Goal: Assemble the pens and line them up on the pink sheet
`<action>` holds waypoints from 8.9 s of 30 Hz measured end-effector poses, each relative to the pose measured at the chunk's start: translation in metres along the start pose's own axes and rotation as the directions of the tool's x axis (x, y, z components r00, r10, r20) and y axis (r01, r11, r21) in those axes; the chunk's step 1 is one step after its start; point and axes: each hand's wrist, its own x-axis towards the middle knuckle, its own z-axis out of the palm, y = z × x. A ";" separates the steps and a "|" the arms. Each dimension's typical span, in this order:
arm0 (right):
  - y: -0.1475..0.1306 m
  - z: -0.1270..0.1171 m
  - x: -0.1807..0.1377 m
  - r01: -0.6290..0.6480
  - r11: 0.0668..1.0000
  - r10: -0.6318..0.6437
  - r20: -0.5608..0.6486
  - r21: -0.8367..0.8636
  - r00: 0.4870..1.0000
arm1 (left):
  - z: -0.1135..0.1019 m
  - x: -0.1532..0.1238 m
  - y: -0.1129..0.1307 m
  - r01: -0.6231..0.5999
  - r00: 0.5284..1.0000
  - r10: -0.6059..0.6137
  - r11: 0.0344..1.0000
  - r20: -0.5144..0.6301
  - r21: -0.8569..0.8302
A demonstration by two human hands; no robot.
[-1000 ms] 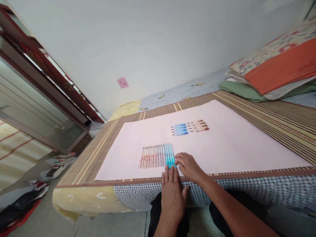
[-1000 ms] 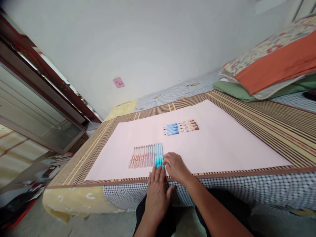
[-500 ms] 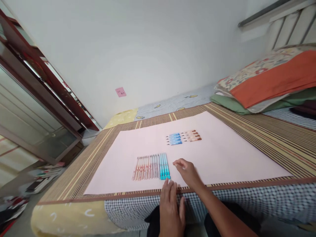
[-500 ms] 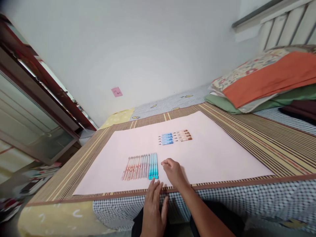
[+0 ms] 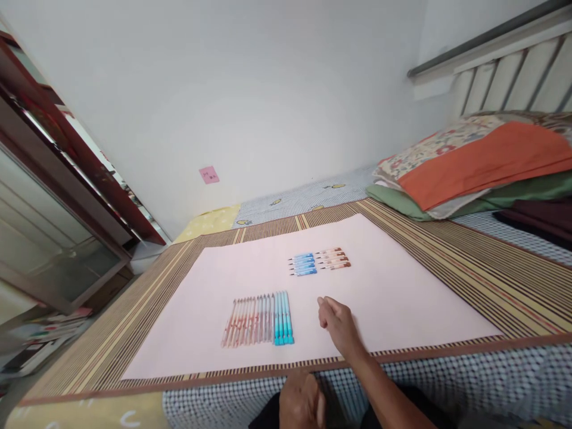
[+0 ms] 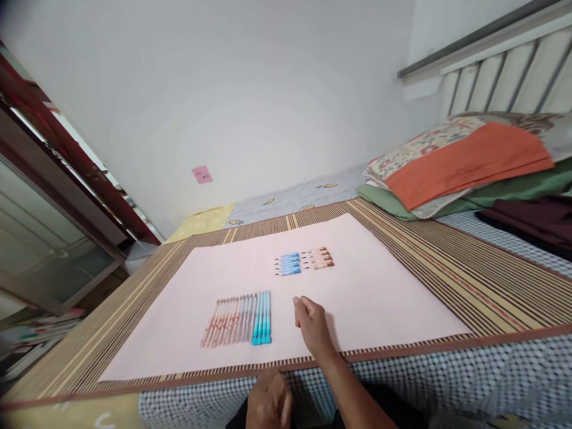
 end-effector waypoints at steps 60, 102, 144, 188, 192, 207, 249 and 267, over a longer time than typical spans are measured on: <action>0.020 -0.007 0.119 0.240 0.476 -0.026 0.259 -0.846 0.965 | 0.017 0.183 -0.097 -0.069 0.201 -0.701 -0.707 0.685 -0.703; 0.014 -0.001 0.111 0.237 0.434 -0.002 0.262 -0.869 0.965 | 0.021 0.187 -0.093 -0.171 0.231 -0.662 -0.749 0.713 -0.640; -0.056 0.012 0.094 0.298 0.862 -0.281 0.102 -0.411 0.954 | 0.026 0.191 -0.083 -0.214 0.299 -0.620 -0.785 0.726 -0.582; -0.047 0.001 0.100 0.045 0.999 -0.045 0.061 0.001 0.997 | 0.039 0.187 -0.063 0.510 0.672 -0.459 -0.283 0.581 -0.812; -0.047 0.004 0.101 0.094 0.995 -0.094 0.014 -0.028 0.996 | 0.034 0.189 -0.059 0.540 0.739 -0.382 -0.156 0.555 -0.827; -0.039 -0.003 0.091 -0.269 0.937 0.190 0.321 0.222 0.928 | 0.028 0.192 -0.056 0.555 0.727 -0.565 0.147 0.391 -0.819; -0.025 -0.006 0.085 0.164 0.919 -0.064 0.274 -0.358 0.959 | 0.028 0.188 -0.077 0.490 0.492 -0.735 -0.211 0.468 -0.846; -0.022 -0.010 0.087 0.302 0.841 -0.197 0.266 -0.449 0.944 | 0.029 0.187 -0.082 0.619 0.493 -0.805 0.058 0.330 -0.783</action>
